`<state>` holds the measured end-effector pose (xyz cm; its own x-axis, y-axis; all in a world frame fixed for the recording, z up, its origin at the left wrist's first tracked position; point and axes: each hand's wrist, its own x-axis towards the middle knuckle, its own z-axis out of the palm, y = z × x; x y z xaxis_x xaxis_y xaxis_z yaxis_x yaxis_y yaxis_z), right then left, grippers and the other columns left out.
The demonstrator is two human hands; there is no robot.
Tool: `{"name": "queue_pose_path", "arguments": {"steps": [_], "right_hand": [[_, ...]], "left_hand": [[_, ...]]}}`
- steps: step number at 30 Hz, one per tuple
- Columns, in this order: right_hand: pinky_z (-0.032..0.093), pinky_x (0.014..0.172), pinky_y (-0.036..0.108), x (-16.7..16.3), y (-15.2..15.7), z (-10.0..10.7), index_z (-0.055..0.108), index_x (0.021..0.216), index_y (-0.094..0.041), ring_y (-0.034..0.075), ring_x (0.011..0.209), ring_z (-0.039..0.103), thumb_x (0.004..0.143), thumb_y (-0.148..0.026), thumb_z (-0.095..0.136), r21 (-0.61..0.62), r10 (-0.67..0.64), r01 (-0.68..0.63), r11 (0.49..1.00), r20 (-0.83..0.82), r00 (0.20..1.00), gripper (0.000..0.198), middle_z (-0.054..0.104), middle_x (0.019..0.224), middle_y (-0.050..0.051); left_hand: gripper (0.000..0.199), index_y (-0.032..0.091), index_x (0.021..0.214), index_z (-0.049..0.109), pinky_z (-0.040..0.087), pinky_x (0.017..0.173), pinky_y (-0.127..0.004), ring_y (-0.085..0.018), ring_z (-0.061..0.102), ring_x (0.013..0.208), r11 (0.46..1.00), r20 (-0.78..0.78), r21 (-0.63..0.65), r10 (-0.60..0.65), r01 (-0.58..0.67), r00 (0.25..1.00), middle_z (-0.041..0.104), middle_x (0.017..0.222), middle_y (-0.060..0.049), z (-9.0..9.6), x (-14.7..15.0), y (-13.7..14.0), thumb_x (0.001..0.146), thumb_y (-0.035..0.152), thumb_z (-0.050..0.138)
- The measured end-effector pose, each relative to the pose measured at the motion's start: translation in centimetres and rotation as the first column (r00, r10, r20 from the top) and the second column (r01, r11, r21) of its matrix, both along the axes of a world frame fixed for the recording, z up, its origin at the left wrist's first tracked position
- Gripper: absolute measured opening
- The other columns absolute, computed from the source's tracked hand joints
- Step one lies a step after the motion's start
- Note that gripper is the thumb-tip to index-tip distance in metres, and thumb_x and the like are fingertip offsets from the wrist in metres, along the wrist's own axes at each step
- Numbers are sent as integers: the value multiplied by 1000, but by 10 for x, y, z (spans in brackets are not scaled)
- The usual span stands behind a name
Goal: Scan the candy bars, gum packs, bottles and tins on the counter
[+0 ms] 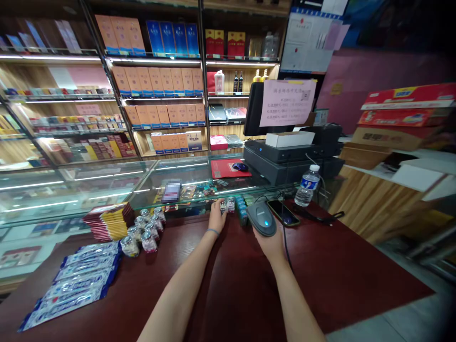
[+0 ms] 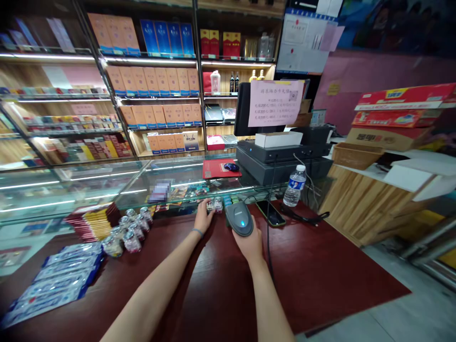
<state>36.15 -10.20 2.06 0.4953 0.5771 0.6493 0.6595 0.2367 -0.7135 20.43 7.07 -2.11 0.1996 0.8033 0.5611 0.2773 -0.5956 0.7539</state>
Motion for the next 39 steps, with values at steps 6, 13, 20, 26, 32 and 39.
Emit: {"name": "queue_pose_path", "arguments": {"steps": [6, 13, 20, 26, 32, 39], "right_hand": [[61, 75, 42, -1, 0, -2, 62, 116, -15, 33, 87, 75, 74, -44, 72, 3, -33, 33, 999, 53, 998, 52, 77, 96, 17], [59, 68, 36, -15, -6, 6, 62, 110, -17, 29, 75, 75, 74, -39, 71, -9, 17, -16, 1000, 148, 989, 43, 76, 80, 10], [57, 65, 30, -52, -17, 20, 57, 116, -25, 25, 78, 76, 73, -34, 70, -260, 403, -377, 889, 53, 913, 46, 78, 87, 4], [50, 62, 26, -86, -27, 28, 52, 121, -26, 24, 73, 76, 72, -24, 64, -453, 684, -552, 700, 200, 702, 50, 76, 87, 1], [45, 56, 27, -93, -28, 26, 52, 111, -24, 25, 66, 74, 71, -20, 62, -482, 710, -528, 699, 379, 594, 41, 75, 77, 1], [47, 59, 27, -93, -30, 26, 52, 113, -24, 26, 71, 75, 71, -19, 64, -521, 723, -515, 681, 370, 583, 44, 76, 80, 1]], "left_hand": [[44, 21, 125, 54, 40, 111, -49, -28, 55, 124, 998, 184, -56, 37, -27, 982, 58, 128, -13, 5, -18, -15, 82, 17, 64], [69, 29, 138, 38, 55, 90, -41, -22, 66, 107, 890, 542, -369, -27, 266, 840, 62, 127, -10, 34, -94, -71, 80, 39, 75], [54, 26, 127, 55, 58, 84, -38, -20, 67, 102, 681, 713, -510, -6, 525, 701, 63, 133, -10, 48, -190, -107, 80, 40, 78], [48, 29, 132, 58, 58, 83, -36, -22, 65, 110, 652, 743, -507, -2, 564, 669, 59, 142, -8, 40, -225, -110, 87, 41, 69], [46, 28, 131, 59, 56, 81, -35, -23, 64, 115, 646, 781, -473, -7, 599, 624, 61, 141, -9, 32, -224, -100, 87, 37, 68], [52, 27, 134, 58, 56, 80, -36, -23, 66, 108, 656, 739, -500, -16, 565, 674, 61, 141, -11, 32, -224, -102, 86, 40, 70]]}}
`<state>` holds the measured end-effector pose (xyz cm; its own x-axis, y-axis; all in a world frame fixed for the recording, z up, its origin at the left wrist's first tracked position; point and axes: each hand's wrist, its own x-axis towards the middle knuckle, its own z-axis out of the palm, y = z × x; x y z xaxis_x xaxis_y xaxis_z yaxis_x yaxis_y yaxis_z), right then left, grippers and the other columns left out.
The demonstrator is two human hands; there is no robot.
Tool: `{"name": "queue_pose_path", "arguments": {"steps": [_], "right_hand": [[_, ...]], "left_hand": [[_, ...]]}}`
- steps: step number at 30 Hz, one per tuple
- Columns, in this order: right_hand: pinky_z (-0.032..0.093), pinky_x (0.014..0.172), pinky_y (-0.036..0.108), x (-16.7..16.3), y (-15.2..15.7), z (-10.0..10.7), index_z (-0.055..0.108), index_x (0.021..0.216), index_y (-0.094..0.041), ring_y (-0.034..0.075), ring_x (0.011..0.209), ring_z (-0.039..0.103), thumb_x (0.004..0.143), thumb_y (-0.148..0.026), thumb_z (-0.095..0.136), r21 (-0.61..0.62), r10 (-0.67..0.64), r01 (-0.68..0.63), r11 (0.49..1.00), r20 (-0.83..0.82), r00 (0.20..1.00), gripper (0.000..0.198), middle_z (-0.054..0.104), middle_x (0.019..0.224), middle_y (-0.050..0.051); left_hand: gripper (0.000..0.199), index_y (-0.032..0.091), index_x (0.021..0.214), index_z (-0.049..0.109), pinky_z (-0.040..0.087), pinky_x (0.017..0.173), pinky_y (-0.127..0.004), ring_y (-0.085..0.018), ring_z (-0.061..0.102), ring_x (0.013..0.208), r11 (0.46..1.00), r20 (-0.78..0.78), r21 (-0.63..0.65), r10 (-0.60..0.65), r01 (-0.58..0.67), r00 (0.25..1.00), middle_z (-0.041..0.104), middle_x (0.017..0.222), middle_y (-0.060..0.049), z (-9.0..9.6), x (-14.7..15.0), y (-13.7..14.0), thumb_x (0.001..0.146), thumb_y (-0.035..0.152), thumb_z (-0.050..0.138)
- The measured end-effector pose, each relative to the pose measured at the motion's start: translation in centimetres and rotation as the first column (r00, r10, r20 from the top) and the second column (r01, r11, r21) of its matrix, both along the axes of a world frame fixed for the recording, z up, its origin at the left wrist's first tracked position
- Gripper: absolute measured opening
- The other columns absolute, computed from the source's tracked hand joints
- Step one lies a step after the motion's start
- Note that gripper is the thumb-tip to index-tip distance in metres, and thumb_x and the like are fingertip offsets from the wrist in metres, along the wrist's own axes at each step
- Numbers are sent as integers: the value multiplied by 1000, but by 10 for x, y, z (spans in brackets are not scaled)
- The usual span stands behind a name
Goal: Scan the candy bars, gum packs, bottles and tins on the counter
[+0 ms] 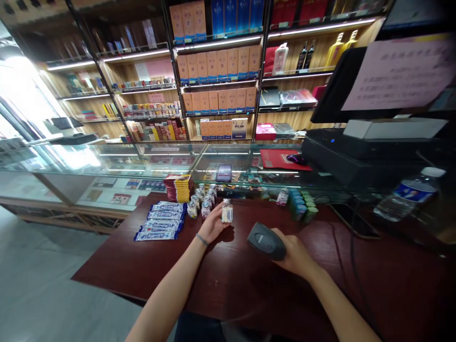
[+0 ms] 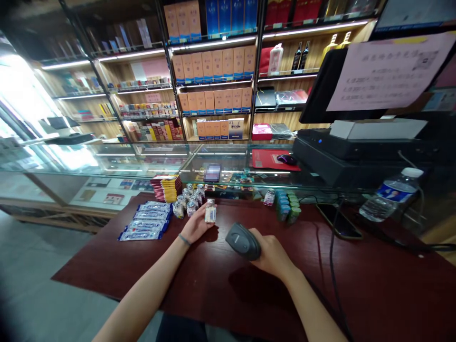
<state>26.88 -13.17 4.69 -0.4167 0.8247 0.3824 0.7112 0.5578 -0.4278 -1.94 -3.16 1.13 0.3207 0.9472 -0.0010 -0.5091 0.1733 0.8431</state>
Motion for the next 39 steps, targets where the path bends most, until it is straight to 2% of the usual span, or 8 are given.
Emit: {"name": "queue_pose_path", "arguments": {"steps": [4, 8, 12, 16, 20, 22, 28, 39], "right_hand": [[49, 60, 27, 1, 3, -3, 52, 118, -26, 24, 70, 75, 71, -18, 63, 18, -22, 23, 1000, -50, 999, 49, 76, 85, 1], [52, 60, 28, 9, 7, -12, 56, 119, -26, 25, 69, 75, 69, -21, 65, 68, -72, 80, 994, -121, 990, 51, 78, 85, 2], [53, 59, 27, 18, 11, -19, 58, 116, -27, 24, 68, 76, 74, -24, 65, 52, -87, 101, 994, -219, 972, 43, 77, 81, 0], [54, 61, 28, 23, 14, -25, 57, 116, -27, 25, 71, 76, 76, -27, 65, 45, -100, 114, 992, -241, 965, 42, 78, 84, 1], [53, 59, 29, 25, 17, -30, 58, 114, -27, 25, 66, 75, 75, -32, 67, 29, -119, 131, 991, -268, 956, 40, 77, 76, 0], [54, 58, 30, 25, 18, -32, 58, 113, -27, 26, 65, 76, 74, -33, 67, 34, -133, 149, 988, -288, 948, 40, 77, 76, 0], [56, 57, 29, 24, 17, -24, 59, 111, -27, 25, 63, 76, 73, -29, 67, 88, -117, 148, 985, -289, 950, 39, 78, 77, 0], [55, 57, 31, 19, 14, -12, 57, 107, -27, 27, 63, 76, 73, -31, 65, 92, -125, 150, 984, -235, 964, 36, 77, 74, 1]], "left_hand": [[54, 24, 132, 59, 57, 77, -33, -19, 67, 96, 1000, 46, 6, 15, -16, 999, 65, 131, -10, 7, 2, -7, 82, 39, 74], [69, 27, 140, 51, 59, 81, -38, -22, 68, 98, 996, -17, 82, 47, -46, 999, 66, 126, -9, 34, -2, -13, 78, 37, 79], [76, 32, 147, 42, 60, 82, -38, -24, 68, 105, 932, -66, 277, 260, -233, 963, 63, 132, -8, 69, -30, -20, 80, 38, 76], [61, 29, 140, 48, 58, 87, -34, -23, 66, 110, 768, -131, 456, 557, -449, 820, 63, 128, -9, 70, -78, -26, 84, 37, 70], [54, 25, 133, 50, 56, 93, -36, -21, 66, 109, 608, -293, 590, 774, -531, 561, 62, 127, -10, 37, -116, -31, 84, 36, 71], [51, 25, 130, 52, 54, 95, -36, -21, 65, 111, 579, -385, 640, 811, -505, 441, 61, 128, -10, 21, -124, -33, 83, 34, 70], [47, 25, 128, 54, 53, 93, -37, -22, 64, 110, 576, -504, 742, 817, -342, 282, 64, 123, -8, 7, -125, -35, 83, 27, 68], [45, 24, 123, 51, 53, 91, -38, -23, 64, 105, 650, -624, 731, 760, -207, 181, 64, 114, -7, -3, -126, -33, 80, 23, 65]]}}
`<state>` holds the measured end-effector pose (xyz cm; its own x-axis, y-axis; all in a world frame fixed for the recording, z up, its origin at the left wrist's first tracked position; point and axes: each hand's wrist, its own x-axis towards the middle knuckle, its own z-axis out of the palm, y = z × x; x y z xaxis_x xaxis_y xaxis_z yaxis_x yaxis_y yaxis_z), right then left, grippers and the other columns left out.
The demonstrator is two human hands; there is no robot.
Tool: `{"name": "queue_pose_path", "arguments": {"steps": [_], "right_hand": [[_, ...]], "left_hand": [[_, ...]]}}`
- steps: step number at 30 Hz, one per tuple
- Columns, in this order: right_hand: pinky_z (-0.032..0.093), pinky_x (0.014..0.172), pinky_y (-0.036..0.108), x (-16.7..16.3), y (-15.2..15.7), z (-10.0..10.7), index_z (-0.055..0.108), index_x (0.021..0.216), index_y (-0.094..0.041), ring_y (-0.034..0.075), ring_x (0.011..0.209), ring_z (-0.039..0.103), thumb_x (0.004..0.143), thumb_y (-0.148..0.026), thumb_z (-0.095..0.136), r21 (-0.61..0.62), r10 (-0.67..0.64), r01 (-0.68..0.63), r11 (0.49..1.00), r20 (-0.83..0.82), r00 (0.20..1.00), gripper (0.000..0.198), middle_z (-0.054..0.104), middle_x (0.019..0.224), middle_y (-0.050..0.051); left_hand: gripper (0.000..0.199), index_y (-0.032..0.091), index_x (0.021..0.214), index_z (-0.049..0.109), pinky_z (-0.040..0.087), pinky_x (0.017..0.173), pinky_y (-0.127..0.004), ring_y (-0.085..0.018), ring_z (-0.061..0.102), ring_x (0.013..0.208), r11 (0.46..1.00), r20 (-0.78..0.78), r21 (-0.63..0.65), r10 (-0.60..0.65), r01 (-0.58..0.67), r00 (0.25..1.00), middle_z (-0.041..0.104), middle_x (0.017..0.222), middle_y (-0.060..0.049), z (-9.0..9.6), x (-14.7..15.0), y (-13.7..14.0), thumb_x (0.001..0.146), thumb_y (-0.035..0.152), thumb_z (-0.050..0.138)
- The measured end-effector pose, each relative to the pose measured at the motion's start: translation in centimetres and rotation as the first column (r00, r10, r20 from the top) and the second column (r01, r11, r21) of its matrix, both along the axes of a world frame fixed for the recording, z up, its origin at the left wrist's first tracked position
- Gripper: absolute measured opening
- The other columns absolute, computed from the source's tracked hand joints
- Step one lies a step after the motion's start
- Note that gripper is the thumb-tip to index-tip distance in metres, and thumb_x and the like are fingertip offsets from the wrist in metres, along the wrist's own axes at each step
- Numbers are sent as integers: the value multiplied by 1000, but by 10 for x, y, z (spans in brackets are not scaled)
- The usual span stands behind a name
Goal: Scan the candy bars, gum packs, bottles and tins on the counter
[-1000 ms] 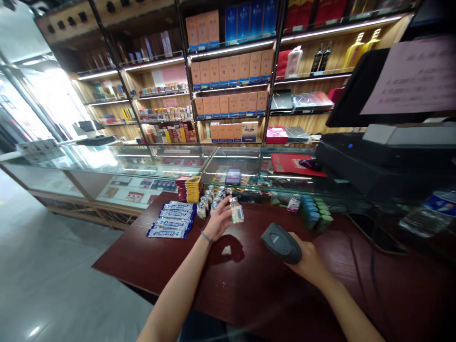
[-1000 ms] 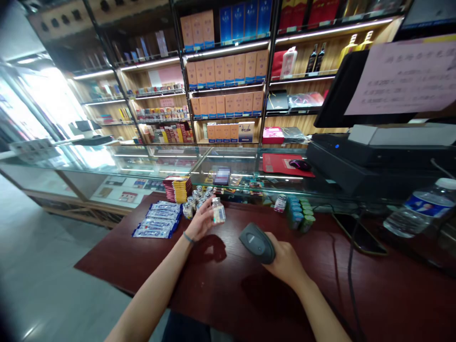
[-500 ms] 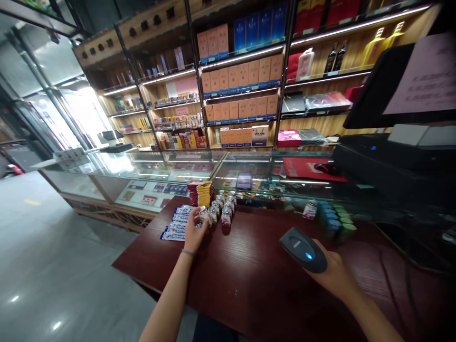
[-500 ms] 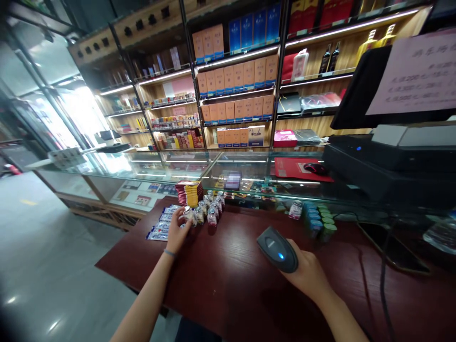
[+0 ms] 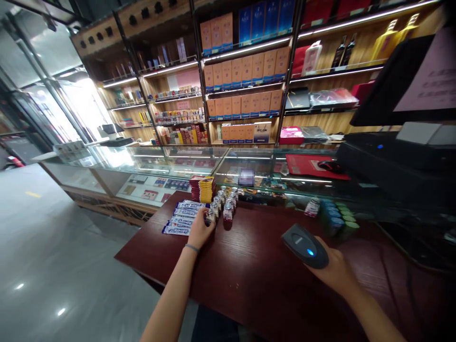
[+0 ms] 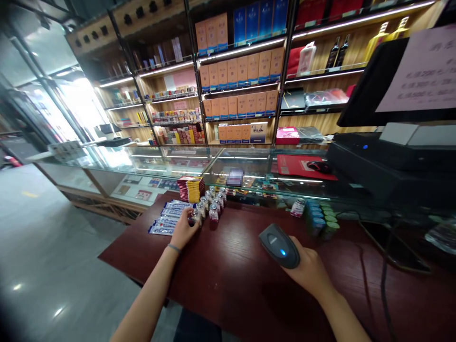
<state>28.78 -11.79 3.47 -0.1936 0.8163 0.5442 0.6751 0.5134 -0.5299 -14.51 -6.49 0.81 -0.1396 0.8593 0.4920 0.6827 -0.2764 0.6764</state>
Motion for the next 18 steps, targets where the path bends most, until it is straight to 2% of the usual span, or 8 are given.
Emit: {"name": "queue_pose_path", "arguments": {"steps": [7, 11, 15, 18], "right_hand": [[53, 57, 30, -1, 0, -1, 58, 105, -27, 26, 63, 75, 73, -30, 65, -14, -16, 16, 1000, -5, 1000, 33, 77, 74, 2], [53, 56, 29, 8, 6, -13, 60, 108, -24, 27, 61, 75, 72, -33, 65, 85, -128, 128, 988, -7, 992, 38, 76, 70, 2], [55, 57, 30, 22, 10, -16, 60, 110, -21, 28, 63, 76, 75, -37, 65, 162, -248, 246, 956, -9, 969, 39, 77, 72, 5], [55, 58, 30, 33, 10, -8, 60, 108, -21, 28, 66, 76, 77, -38, 64, 141, -309, 306, 941, -5, 951, 36, 77, 74, 6]], "left_hand": [[60, 22, 137, 46, 53, 94, -40, -24, 62, 111, 997, -32, 64, -31, 33, 999, 57, 131, -13, -1, 0, 1, 80, 21, 66], [58, 21, 139, 47, 53, 98, -46, -28, 57, 122, 982, -87, 190, 23, -6, 996, 55, 133, -14, 7, 2, 0, 85, 29, 68], [48, 21, 134, 51, 50, 103, -50, -30, 53, 127, 917, -111, 398, 78, -28, 991, 56, 131, -14, 22, 23, 0, 89, 31, 67], [45, 21, 133, 51, 53, 99, -48, -28, 57, 120, 866, -114, 496, -13, 68, 993, 58, 126, -13, 32, 54, 4, 91, 28, 66]]}}
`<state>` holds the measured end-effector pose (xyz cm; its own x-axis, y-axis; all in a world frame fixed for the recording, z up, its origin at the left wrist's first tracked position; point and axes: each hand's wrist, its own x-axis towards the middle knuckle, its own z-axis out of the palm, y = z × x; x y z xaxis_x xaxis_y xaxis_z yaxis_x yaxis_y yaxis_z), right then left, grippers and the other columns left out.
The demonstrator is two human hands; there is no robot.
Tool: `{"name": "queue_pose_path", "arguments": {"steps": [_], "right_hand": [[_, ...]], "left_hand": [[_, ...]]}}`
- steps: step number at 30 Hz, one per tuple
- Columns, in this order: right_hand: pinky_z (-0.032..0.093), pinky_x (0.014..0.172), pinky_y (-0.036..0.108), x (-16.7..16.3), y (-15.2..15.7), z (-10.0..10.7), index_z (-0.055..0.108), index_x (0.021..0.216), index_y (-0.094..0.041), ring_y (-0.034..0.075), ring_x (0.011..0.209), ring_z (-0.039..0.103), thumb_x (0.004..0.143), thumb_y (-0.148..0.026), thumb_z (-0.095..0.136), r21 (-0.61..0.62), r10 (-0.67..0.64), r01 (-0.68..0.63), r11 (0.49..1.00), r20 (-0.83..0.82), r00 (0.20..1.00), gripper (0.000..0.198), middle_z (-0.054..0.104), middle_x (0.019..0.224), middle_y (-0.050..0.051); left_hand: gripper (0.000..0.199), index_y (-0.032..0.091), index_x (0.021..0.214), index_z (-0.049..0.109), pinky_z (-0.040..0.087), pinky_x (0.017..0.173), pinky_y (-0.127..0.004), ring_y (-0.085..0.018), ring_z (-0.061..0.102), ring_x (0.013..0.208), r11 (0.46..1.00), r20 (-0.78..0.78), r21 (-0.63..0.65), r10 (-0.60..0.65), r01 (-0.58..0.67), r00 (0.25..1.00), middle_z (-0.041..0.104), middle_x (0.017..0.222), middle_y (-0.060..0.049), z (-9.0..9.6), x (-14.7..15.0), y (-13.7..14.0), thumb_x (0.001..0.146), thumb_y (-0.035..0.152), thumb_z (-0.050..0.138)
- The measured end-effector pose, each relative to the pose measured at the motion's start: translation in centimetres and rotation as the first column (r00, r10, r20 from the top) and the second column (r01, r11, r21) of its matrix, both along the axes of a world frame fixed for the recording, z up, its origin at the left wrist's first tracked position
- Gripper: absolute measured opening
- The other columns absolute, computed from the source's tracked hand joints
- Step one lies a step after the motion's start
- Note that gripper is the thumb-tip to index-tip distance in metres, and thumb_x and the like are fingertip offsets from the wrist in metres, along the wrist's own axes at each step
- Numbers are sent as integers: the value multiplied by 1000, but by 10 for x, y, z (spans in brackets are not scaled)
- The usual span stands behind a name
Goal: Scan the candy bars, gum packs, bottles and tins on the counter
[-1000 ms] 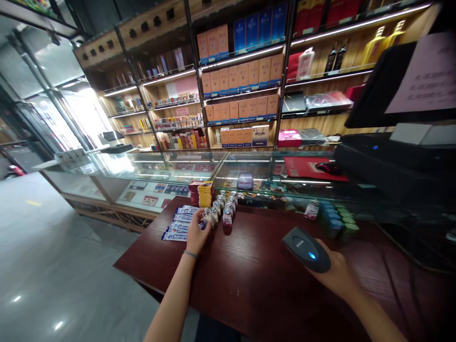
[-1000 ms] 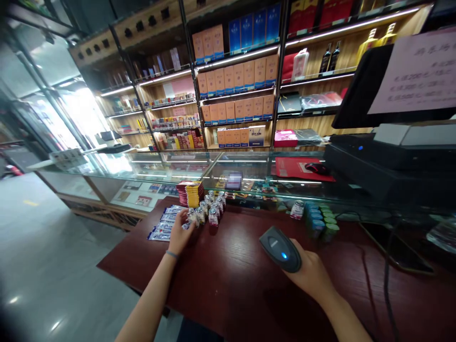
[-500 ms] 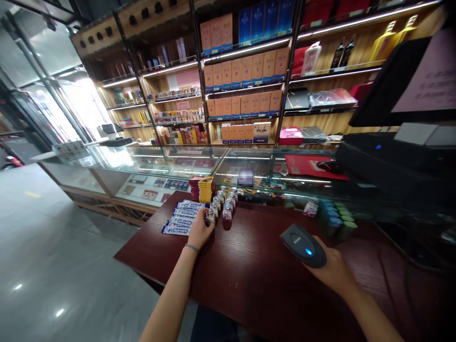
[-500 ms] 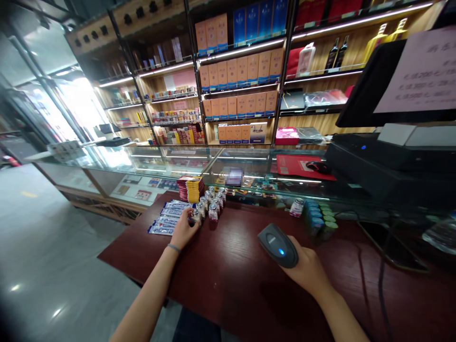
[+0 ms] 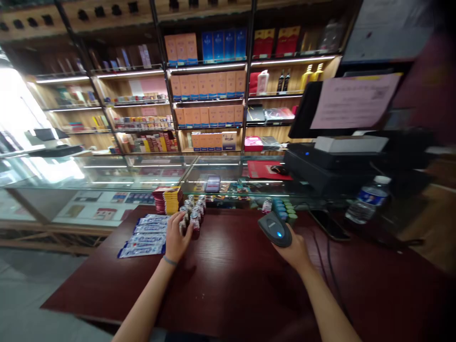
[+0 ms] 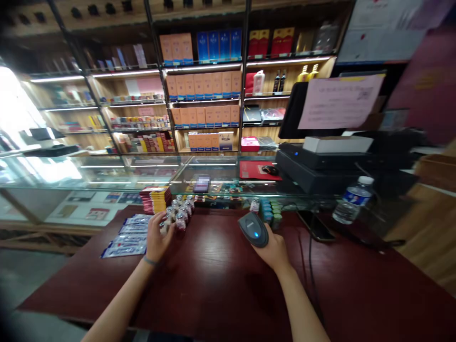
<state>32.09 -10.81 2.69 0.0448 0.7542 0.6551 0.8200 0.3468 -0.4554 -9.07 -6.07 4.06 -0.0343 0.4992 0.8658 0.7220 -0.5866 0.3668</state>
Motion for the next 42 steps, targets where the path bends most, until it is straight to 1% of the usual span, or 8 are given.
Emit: {"name": "queue_pose_path", "arguments": {"steps": [5, 9, 15, 19, 24, 31, 37, 42], "right_hand": [[52, 54, 31, 19, 0, 10, 61, 105, -21, 29, 64, 75, 77, -41, 62, 48, -243, 243, 969, -8, 970, 34, 75, 68, 6], [52, 55, 31, 35, 0, 10, 60, 102, -22, 30, 65, 75, 77, -41, 61, 50, -335, 335, 941, -7, 942, 32, 75, 71, 8], [53, 59, 32, 51, -6, 16, 60, 104, -21, 30, 70, 75, 82, -42, 58, 78, -398, 398, 914, -17, 917, 31, 76, 76, 9], [54, 60, 32, 59, -8, 16, 61, 105, -21, 30, 72, 76, 81, -42, 59, 75, -425, 429, 900, -57, 903, 32, 77, 80, 11], [55, 61, 32, 63, -8, 11, 60, 107, -20, 30, 73, 76, 81, -40, 60, 82, -429, 434, 897, -74, 900, 32, 77, 81, 11], [52, 59, 31, 60, -8, 11, 59, 108, -20, 29, 72, 74, 80, -38, 60, 75, -438, 441, 895, -55, 897, 33, 76, 80, 10], [50, 58, 29, 58, -9, 14, 59, 104, -22, 27, 71, 74, 80, -38, 61, 58, -429, 432, 900, -48, 902, 29, 76, 77, 7], [48, 56, 30, 55, -12, 17, 60, 100, -22, 28, 67, 73, 81, -40, 60, 58, -454, 453, 889, -9, 891, 26, 75, 75, 8]], "left_hand": [[43, 22, 134, 51, 58, 90, -43, -25, 61, 113, 971, 16, -45, -232, 233, 973, 59, 124, -13, 3, 74, 19, 93, 26, 63], [49, 22, 139, 46, 57, 94, -44, -24, 61, 114, 913, 172, -109, -373, 394, 912, 56, 127, -13, -12, 142, 42, 93, 28, 63], [56, 21, 141, 45, 54, 98, -45, -26, 60, 118, 831, 377, -199, -424, 519, 824, 55, 131, -14, -35, 236, 70, 90, 29, 66], [59, 21, 143, 43, 51, 102, -48, -27, 57, 120, 807, 390, -234, -433, 542, 813, 51, 134, -15, -48, 275, 80, 90, 28, 65], [54, 24, 143, 46, 39, 115, -52, -27, 47, 132, 810, 268, -274, -453, 518, 850, 44, 138, -14, -55, 305, 99, 91, 18, 58], [58, 24, 142, 53, 39, 115, -51, -28, 52, 128, 757, 192, -433, -453, 490, 870, 39, 140, -14, -60, 329, 124, 86, 7, 53], [45, 21, 133, 57, 40, 114, -51, -27, 53, 128, 724, 240, -376, -527, 579, 815, 55, 131, -14, -60, 326, 120, 89, 12, 52], [38, 21, 127, 59, 40, 113, -51, -26, 58, 123, 716, 358, -315, -518, 623, 777, 63, 126, -13, -54, 299, 107, 89, 18, 58]]}}
